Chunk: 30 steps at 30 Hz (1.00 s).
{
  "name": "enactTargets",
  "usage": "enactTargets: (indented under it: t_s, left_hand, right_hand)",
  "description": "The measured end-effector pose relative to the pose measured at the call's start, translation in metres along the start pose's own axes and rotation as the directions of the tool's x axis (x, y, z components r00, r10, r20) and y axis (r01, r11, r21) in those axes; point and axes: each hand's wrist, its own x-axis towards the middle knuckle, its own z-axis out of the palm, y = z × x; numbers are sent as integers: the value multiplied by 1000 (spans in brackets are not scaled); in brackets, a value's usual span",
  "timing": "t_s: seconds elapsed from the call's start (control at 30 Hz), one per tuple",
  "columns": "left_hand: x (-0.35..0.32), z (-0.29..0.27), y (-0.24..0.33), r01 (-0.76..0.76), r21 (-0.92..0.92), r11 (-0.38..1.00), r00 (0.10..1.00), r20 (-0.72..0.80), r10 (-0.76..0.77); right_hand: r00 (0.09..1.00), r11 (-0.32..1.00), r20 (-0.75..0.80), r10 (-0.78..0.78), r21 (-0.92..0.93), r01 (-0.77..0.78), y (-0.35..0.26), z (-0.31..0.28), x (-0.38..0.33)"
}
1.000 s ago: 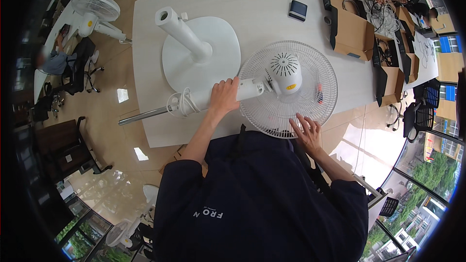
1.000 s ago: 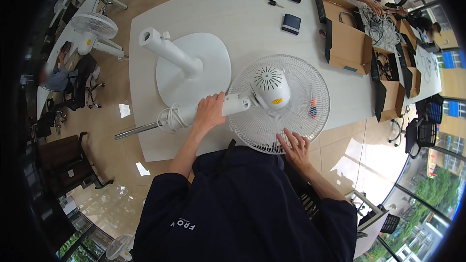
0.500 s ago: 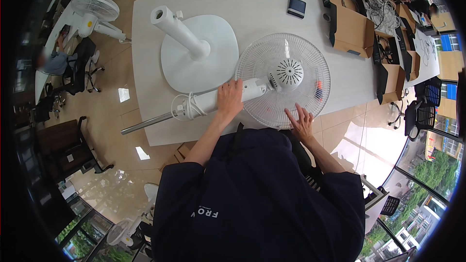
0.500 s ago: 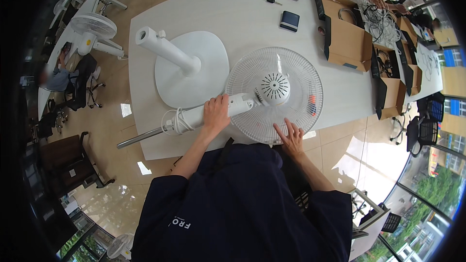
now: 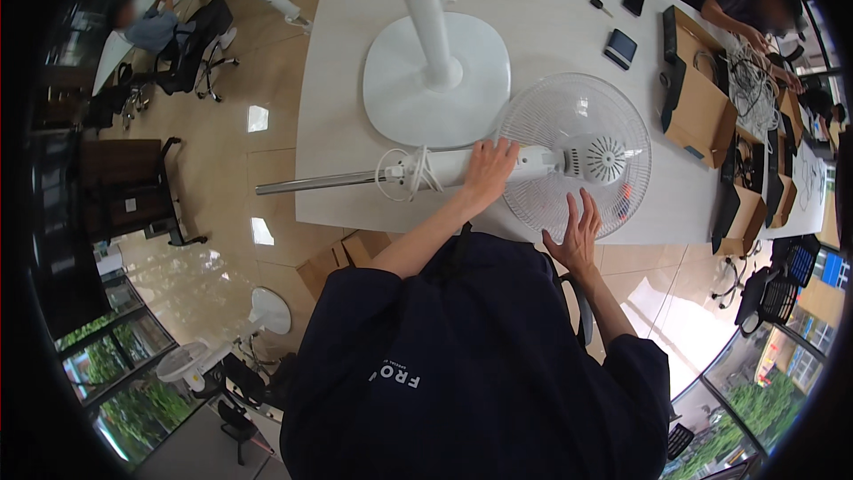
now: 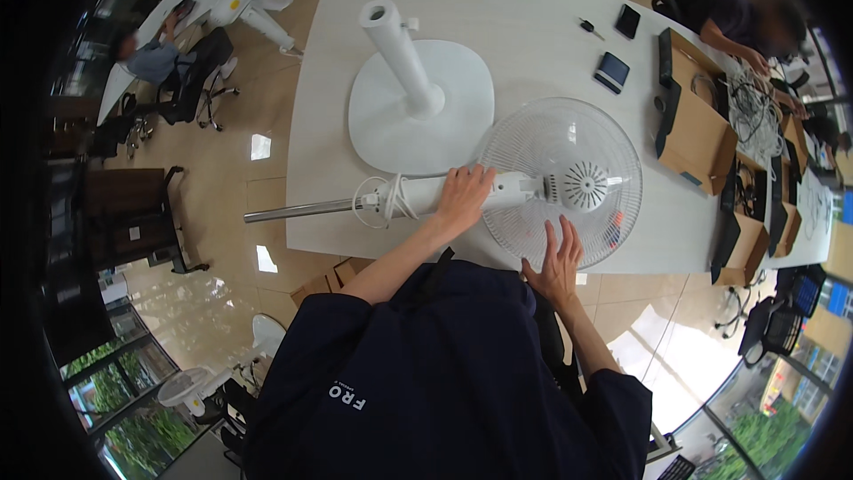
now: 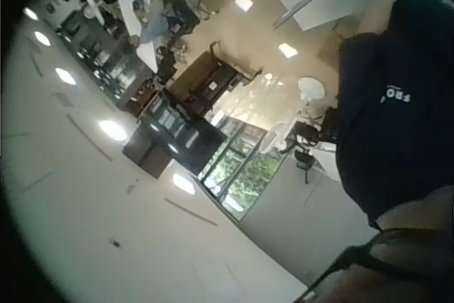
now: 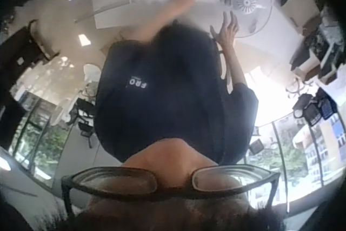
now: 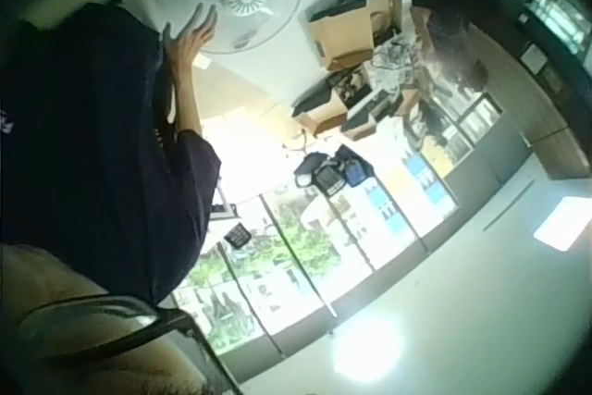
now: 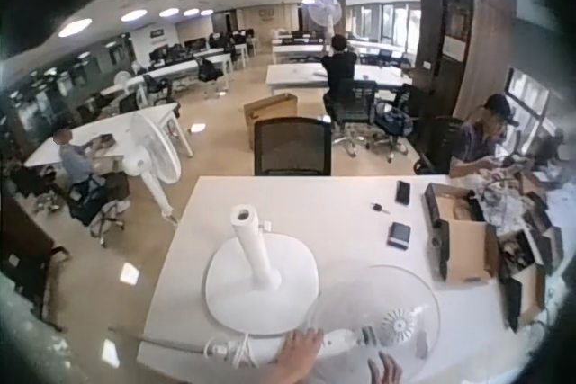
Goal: Disassemble a pedestal fan by removing the grille, blade, and motor housing components using a screwdriver.
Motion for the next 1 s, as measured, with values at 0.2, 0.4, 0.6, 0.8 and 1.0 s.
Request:
enactTargets:
  t_s: [0.2,0.4,0.6,0.8,1.0]
  left_hand:
    - [4,-11,-3,8,-31,999,1000,22,-8]
    - [-54,-73,-51,-36,-271,962,933,-354,-65]
    - [-108,-109,-127,251,-132,959,968,35,-249]
    - [-93,-106,-164,-145,-7,989,987,62,145]
    - [-104,-84,-161,-34,-113,993,999,20,36]
  right_hand:
    - [984,984,29,-176,9,176,-62,10,105]
    - [961,982,201,-191,48,185,-73,29,150]
    - [890,896,193,-413,259,360,-120,46,168]
    - [890,919,246,-383,194,342,-144,68,171]
    - [908,926,186,-375,127,356,-148,71,164]
